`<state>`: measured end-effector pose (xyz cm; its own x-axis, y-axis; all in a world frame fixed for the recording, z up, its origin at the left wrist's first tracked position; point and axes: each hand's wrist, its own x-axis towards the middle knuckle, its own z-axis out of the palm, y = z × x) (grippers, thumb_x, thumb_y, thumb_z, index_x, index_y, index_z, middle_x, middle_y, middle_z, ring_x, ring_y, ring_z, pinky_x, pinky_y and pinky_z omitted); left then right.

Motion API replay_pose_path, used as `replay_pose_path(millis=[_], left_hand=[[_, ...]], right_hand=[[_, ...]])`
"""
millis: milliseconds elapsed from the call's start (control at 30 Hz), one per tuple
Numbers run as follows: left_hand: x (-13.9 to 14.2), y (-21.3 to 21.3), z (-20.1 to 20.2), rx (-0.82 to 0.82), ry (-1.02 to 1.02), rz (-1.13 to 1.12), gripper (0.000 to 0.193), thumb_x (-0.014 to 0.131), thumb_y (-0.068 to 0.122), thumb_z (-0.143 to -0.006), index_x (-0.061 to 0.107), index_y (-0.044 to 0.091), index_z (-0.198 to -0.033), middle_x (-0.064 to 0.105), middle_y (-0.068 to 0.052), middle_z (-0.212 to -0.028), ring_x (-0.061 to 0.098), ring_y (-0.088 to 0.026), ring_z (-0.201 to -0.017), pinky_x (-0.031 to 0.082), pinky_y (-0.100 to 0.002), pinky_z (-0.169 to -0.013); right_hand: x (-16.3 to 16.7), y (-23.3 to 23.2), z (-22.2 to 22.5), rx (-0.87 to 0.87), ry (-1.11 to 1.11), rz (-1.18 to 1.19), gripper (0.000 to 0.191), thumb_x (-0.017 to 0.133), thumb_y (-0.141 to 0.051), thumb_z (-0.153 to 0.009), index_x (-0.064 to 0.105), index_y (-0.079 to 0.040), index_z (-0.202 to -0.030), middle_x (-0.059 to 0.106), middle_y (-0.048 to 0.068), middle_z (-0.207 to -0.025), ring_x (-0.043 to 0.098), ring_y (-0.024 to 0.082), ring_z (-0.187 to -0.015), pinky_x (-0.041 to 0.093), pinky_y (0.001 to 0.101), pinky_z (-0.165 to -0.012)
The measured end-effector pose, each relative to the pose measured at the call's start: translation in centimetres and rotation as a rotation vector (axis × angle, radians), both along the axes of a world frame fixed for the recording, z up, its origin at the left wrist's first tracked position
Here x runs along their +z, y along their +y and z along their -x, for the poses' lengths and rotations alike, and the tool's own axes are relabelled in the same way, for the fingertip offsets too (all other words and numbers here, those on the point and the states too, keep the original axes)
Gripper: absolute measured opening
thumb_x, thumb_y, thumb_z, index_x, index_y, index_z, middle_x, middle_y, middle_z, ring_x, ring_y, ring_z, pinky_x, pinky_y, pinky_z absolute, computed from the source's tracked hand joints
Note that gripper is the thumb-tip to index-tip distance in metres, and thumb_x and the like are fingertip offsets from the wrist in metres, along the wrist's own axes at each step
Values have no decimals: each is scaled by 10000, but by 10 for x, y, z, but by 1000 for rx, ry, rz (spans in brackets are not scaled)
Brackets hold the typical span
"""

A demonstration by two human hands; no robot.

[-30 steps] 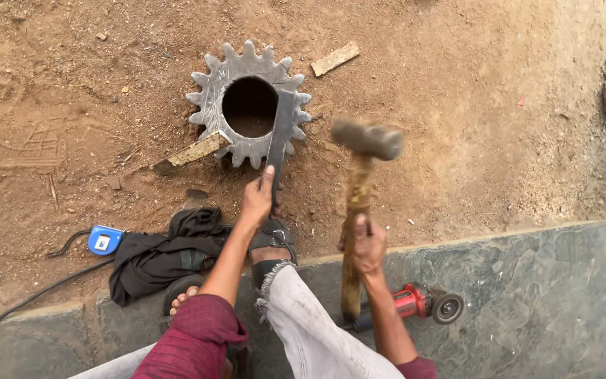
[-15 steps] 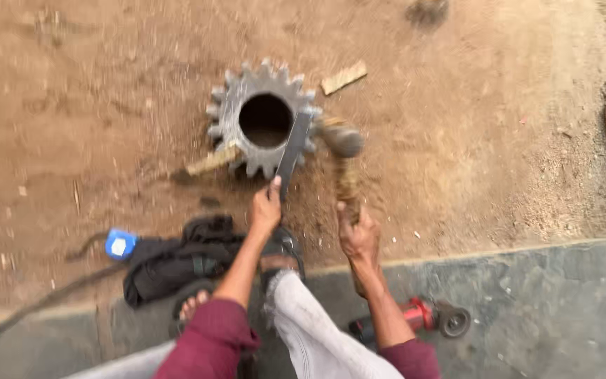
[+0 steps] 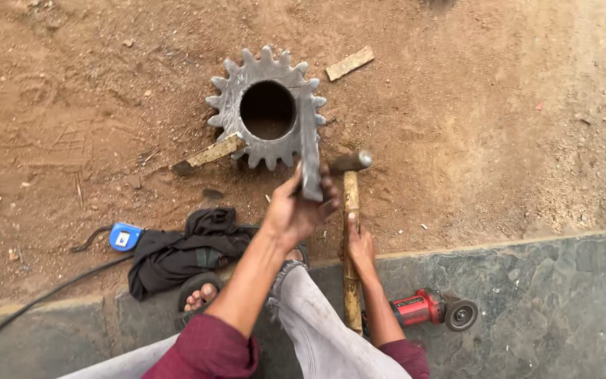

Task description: The person sits on the ground shaping a large cast metal gear. They grind the gear's teeth and hub with an angle grinder, then hold a flat chisel bar against the gear and strike it with a hammer, alternating between grinding and hammer-and-chisel work to remove material from the casting.

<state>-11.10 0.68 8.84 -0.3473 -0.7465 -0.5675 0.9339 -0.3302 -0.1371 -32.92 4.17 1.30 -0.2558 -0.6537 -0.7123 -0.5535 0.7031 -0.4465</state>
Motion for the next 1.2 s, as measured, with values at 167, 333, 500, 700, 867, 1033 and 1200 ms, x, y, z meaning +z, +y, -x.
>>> replay_pose_path(millis=[167,333,500,700,867,1033,1200], left_hand=[[13,-35,11,48,-120,12,344,652,406,-1006,647,68,-946,668,-41,-819,693,-207,-773,600,-387,-770],[13,-44,22,50,-123,26,327,676,412,-971,670,90,-914,704,-55,-821,691,-182,-736,597,-344,-691],[17,-42,26,55,-129,28,348,689,429,-977,706,83,-936,710,-47,-817,694,-177,-738,596,-349,-689],[19,-42,28,45,-144,19,345,679,435,-960,708,94,-916,736,-71,-843,699,-172,-740,601,-355,-700],[11,-33,22,2,-118,102,383,646,450,-1035,684,69,-1038,695,-80,-870,678,-198,-778,613,-371,-756],[-36,-1,-3,-361,-393,53,659,454,705,-869,690,128,-1082,731,-77,-775,704,-185,-678,593,-342,-573],[-100,10,-2,-461,-869,-99,681,542,670,-912,646,20,-1089,703,-87,-769,632,-161,-505,524,-318,-436]], right_hand=[[4,0,1,-26,-1,-22,631,484,-642,-964,587,-20,-966,601,116,-577,615,246,-451,477,407,-404],[4,2,7,-59,-75,2,669,501,-651,-984,596,11,-944,576,111,-582,594,235,-458,465,383,-403],[1,1,14,-18,-25,-50,620,461,-619,-974,583,-12,-977,612,112,-578,624,231,-457,485,395,-398],[-1,-1,15,36,33,-71,642,436,-602,-1018,606,17,-1003,632,137,-593,638,234,-462,494,388,-402],[-3,0,15,17,59,-65,681,455,-669,-975,610,-6,-976,612,114,-604,630,220,-480,496,388,-419],[0,8,18,-4,-32,9,729,506,-706,-935,631,10,-882,585,75,-597,600,196,-487,477,373,-438],[21,20,16,2,-116,109,716,494,-709,-899,631,-6,-921,625,89,-616,649,186,-489,539,367,-442]])
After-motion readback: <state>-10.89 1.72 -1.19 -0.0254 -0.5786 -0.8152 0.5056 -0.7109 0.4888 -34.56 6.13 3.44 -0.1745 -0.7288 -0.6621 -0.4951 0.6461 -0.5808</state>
